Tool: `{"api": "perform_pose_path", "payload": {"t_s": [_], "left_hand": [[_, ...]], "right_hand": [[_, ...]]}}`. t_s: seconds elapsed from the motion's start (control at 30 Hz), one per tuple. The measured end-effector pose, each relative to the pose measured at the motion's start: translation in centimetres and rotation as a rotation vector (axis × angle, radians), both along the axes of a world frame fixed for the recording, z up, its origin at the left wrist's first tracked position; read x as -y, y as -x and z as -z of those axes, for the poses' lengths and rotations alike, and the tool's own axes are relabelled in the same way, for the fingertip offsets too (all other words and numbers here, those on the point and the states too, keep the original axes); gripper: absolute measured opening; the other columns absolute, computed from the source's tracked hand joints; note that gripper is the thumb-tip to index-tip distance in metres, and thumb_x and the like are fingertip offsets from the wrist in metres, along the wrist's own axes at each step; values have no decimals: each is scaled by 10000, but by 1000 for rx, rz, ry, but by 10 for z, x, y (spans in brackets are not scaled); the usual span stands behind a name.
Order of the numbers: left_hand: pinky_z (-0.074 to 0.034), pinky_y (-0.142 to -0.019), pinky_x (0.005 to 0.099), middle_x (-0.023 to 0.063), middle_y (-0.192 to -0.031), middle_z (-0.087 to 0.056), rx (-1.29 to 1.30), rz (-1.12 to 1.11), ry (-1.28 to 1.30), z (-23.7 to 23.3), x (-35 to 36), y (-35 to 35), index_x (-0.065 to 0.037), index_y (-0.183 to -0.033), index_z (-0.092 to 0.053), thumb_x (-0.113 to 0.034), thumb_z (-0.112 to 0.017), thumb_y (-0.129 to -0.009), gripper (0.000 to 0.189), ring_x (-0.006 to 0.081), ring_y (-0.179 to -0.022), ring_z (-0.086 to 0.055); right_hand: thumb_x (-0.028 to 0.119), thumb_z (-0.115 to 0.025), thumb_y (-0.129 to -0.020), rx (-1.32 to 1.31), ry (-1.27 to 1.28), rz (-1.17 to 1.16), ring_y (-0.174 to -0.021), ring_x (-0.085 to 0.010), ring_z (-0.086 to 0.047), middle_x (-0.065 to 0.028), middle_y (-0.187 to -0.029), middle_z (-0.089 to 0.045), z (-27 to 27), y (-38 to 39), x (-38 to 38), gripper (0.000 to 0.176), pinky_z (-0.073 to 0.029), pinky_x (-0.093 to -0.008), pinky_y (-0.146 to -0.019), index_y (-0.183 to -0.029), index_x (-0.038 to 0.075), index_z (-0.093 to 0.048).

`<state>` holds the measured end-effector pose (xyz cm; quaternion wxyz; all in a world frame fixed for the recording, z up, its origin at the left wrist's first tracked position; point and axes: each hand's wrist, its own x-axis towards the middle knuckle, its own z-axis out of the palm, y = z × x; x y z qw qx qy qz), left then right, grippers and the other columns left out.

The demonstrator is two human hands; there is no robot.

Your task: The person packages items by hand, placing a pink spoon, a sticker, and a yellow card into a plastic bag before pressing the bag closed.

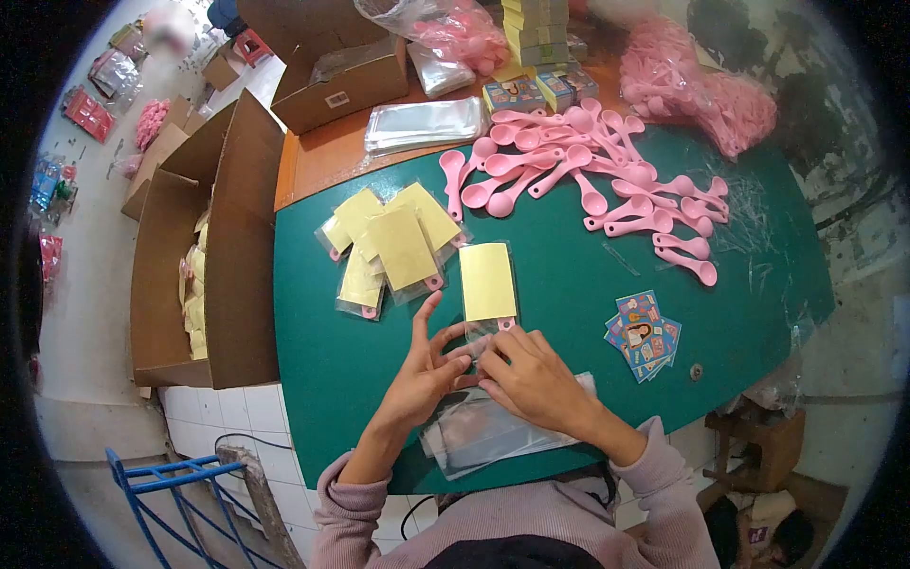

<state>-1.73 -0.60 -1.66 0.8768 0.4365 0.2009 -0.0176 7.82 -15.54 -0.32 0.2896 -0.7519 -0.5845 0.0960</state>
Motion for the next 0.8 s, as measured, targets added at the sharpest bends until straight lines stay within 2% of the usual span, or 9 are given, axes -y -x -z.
{"api": "perform_pose_path", "payload": {"t_s": [0.1, 0.27, 0.4, 0.47, 0.5, 0.57, 0.6, 0.67, 0.8], "left_hand": [[-506, -838, 382, 211, -1309, -257, 19, 8, -31, 1, 1, 0, -280, -1392, 39, 71, -452, -853, 809, 291, -1128, -475], [-507, -838, 361, 262, -1328, -188, 50, 75, -133, 2, 2, 0, -264, -1369, 127, 87, -370, -874, 784, 299, -1160, -452], [-504, -842, 355, 265, -1339, -177, 67, 82, -204, 2, 4, 0, -238, -1369, 132, 63, -360, -885, 753, 302, -1135, -470], [-513, -802, 313, 191, -1232, -407, 12, 44, -198, 0, 4, 0, -187, -1384, -76, 13, -405, -899, 620, 192, -991, -553], [-513, -802, 313, 191, -1232, -407, 12, 42, -199, 3, 2, -1, -187, -1384, -76, 13, -405, -899, 620, 192, -991, -553], [-524, -736, 278, 130, -955, -598, -59, 172, -663, 9, -5, -3, -94, -1306, -301, -24, -467, -890, 453, 128, -799, -590], [-524, -736, 278, 130, -955, -598, -64, 170, -665, 9, -6, -3, -94, -1306, -301, -24, -467, -890, 453, 128, -799, -590], [-523, -677, 254, 74, -748, -634, -106, 175, -684, 8, -9, -5, -46, -1210, -422, -46, -517, -873, 350, 98, -699, -589], [-520, -663, 246, 82, -775, -641, -96, 109, -641, 15, -8, -9, -57, -1218, -415, -36, -526, -867, 369, 101, -738, -600]], "right_hand": [[141, -676, -708, -20, 18, -10, -862, -268, -481, -91, -892, -486, -2, -1, -1, 226, -383, -370, -729, -860, 53, -533], [130, -670, -708, -40, -20, -19, -858, -266, -475, -88, -875, -473, 7, -3, -3, 217, -372, -366, -725, -852, 61, -523], [136, -660, -718, -123, 25, -60, -841, -259, -469, -80, -846, -455, 11, -3, -1, 194, -358, -357, -709, -815, 72, -506], [143, -658, -723, -110, 15, -62, -832, -254, -468, -76, -833, -449, 11, -2, -1, 190, -352, -350, -704, -804, 77, -500], [150, -657, -727, -74, 7, -74, -828, -250, -467, -73, -829, -448, 9, -2, 0, 185, -346, -345, -700, -801, 81, -502], [157, -655, -730, -41, -3, -88, -825, -246, -467, -71, -825, -447, 8, -2, 0, 181, -340, -340, -696, -798, 86, -503], [163, -655, -733, -28, 4, -85, -813, -239, -469, -66, -816, -448, 9, -1, 0, 178, -335, -336, -697, -794, 89, -504], [170, -654, -735, -17, 10, -82, -800, -232, -471, -62, -807, -448, 8, -1, 0, 176, -330, -332, -698, -790, 93, -506], [137, -639, -723, -129, 58, -142, -824, -236, -480, -61, -810, -456, 4, -5, 3, 162, -331, -348, -711, -795, 92, -501]]}}
